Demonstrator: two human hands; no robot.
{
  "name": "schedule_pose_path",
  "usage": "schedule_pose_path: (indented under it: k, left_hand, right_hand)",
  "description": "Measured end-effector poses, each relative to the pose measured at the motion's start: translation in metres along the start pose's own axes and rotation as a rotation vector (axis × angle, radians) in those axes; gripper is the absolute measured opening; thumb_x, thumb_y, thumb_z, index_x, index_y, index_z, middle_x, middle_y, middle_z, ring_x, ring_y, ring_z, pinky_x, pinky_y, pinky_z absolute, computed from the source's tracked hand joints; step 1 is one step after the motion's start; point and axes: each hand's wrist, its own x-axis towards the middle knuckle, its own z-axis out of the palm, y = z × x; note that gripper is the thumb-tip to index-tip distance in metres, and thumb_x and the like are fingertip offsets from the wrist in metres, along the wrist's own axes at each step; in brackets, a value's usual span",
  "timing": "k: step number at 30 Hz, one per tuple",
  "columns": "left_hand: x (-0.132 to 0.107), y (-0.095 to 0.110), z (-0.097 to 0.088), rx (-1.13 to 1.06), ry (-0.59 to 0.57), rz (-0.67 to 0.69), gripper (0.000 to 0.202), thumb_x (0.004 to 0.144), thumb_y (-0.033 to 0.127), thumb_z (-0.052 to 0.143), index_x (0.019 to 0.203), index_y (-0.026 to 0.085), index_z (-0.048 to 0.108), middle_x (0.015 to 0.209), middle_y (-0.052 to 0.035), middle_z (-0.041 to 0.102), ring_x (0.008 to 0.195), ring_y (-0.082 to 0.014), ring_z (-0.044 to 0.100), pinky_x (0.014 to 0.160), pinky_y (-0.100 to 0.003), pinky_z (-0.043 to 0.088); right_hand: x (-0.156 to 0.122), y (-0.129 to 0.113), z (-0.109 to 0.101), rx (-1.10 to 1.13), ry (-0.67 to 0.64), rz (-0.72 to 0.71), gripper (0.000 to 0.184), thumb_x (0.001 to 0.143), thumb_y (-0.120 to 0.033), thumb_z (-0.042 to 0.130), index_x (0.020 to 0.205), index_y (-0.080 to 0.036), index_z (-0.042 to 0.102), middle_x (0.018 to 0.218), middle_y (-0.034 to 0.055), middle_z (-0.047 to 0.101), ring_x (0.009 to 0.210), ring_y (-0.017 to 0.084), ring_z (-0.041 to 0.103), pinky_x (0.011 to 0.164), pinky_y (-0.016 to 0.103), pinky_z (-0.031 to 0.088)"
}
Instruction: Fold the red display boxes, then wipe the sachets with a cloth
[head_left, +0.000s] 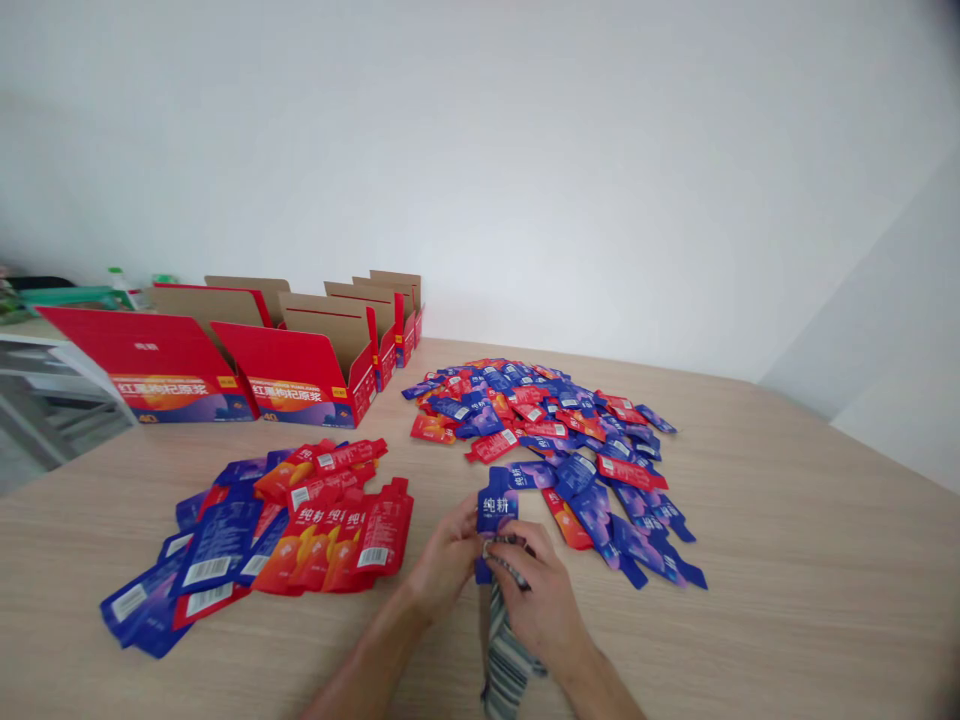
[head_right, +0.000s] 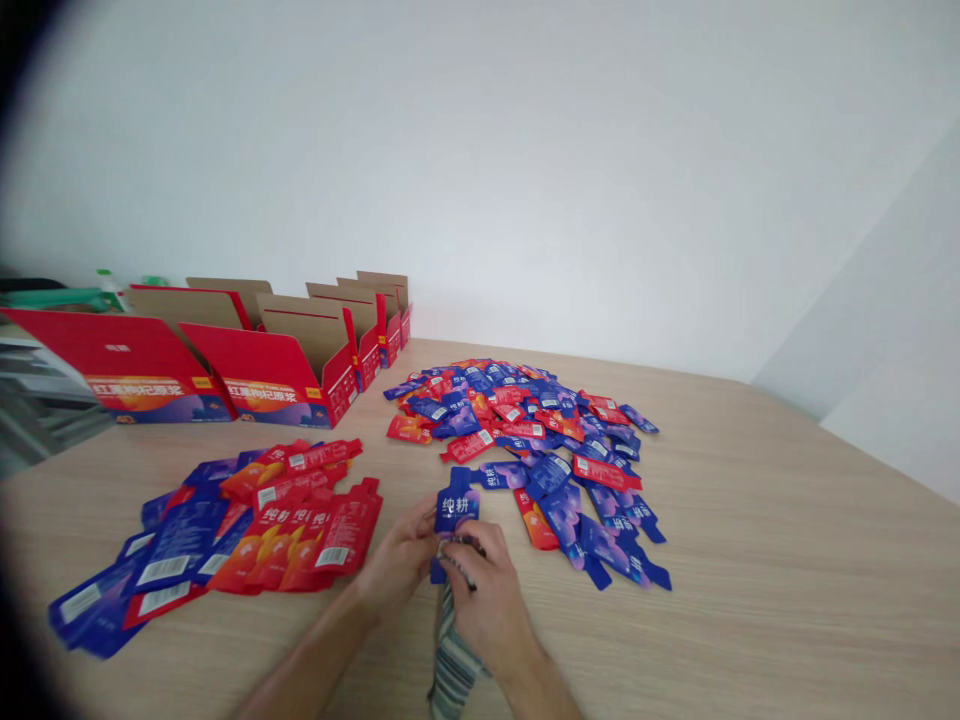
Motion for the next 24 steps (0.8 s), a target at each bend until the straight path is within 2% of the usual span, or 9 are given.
schedule_pose_path:
  k: [5,8,10,14,18,21,24]
  left_hand:
    - [-0.001,0.000,-0.002,0.061,-0.139,-0.050,0.063,0.060,0.002,0.055,0.119,0.021,0.065,0.102,-0.0061,0.069,0.085,-0.0186,0.062,0.073,-0.027,0.048]
    - [0.000,-0.005,-0.004,0.051,-0.129,-0.103,0.070,0.057,0.003,0.053,0.124,0.022,0.062,0.102,-0.0068,0.069,0.085,-0.0200,0.063,0.067,-0.027,0.049]
    - [0.000,-0.007,-0.004,0.057,-0.088,-0.125,0.073,0.055,0.003,0.052,0.126,0.022,0.061,0.102,-0.0077,0.069,0.085,-0.0210,0.064,0.064,-0.026,0.049]
    - [0.001,-0.007,-0.004,0.173,-0.091,-0.111,0.074,0.053,0.003,0.050,0.123,0.022,0.063,0.102,-0.0075,0.070,0.092,-0.0240,0.063,0.072,-0.031,0.051]
    - [0.001,-0.006,-0.003,0.242,-0.193,-0.101,0.067,0.054,0.003,0.049,0.116,0.021,0.067,0.099,-0.0063,0.070,0.100,-0.0256,0.062,0.084,-0.036,0.050]
    - [0.001,-0.008,-0.003,0.219,-0.218,-0.132,0.068,0.054,0.002,0.048,0.117,0.021,0.067,0.099,-0.0057,0.071,0.102,-0.0258,0.062,0.086,-0.037,0.050]
    - [0.001,-0.008,-0.003,0.195,-0.211,-0.101,0.072,0.053,0.000,0.047,0.118,0.021,0.066,0.101,-0.0059,0.071,0.102,-0.0255,0.062,0.086,-0.037,0.050]
  right_hand:
    - [0.003,0.010,0.004,-0.080,0.124,0.042,0.022,0.088,-0.014,0.059,0.100,-0.027,0.072,0.106,0.0071,0.061,0.099,0.021,0.059,0.086,0.035,0.052]
    - [0.004,0.012,0.000,-0.098,0.213,0.076,0.021,0.089,-0.014,0.057,0.099,-0.026,0.072,0.106,0.0076,0.061,0.101,0.021,0.059,0.089,0.037,0.051]
    - [0.003,0.009,-0.001,-0.079,0.190,0.054,0.022,0.089,-0.014,0.057,0.100,-0.026,0.072,0.104,0.0073,0.061,0.098,0.020,0.059,0.086,0.036,0.052]
    - [0.003,0.004,0.001,-0.016,0.011,-0.005,0.024,0.089,-0.014,0.057,0.101,-0.028,0.072,0.102,0.0063,0.062,0.098,0.020,0.059,0.084,0.035,0.053]
    - [0.007,0.013,-0.001,-0.041,0.164,0.110,0.018,0.091,-0.020,0.057,0.098,-0.026,0.073,0.101,0.0071,0.063,0.096,0.020,0.060,0.085,0.036,0.053]
    - [0.010,0.019,-0.005,-0.064,0.257,0.189,0.016,0.091,-0.024,0.058,0.096,-0.024,0.073,0.099,0.0075,0.063,0.094,0.020,0.061,0.086,0.037,0.052]
    - [0.009,0.016,-0.007,-0.043,0.210,0.142,0.016,0.091,-0.024,0.059,0.098,-0.025,0.074,0.099,0.0074,0.064,0.092,0.020,0.062,0.083,0.036,0.053]
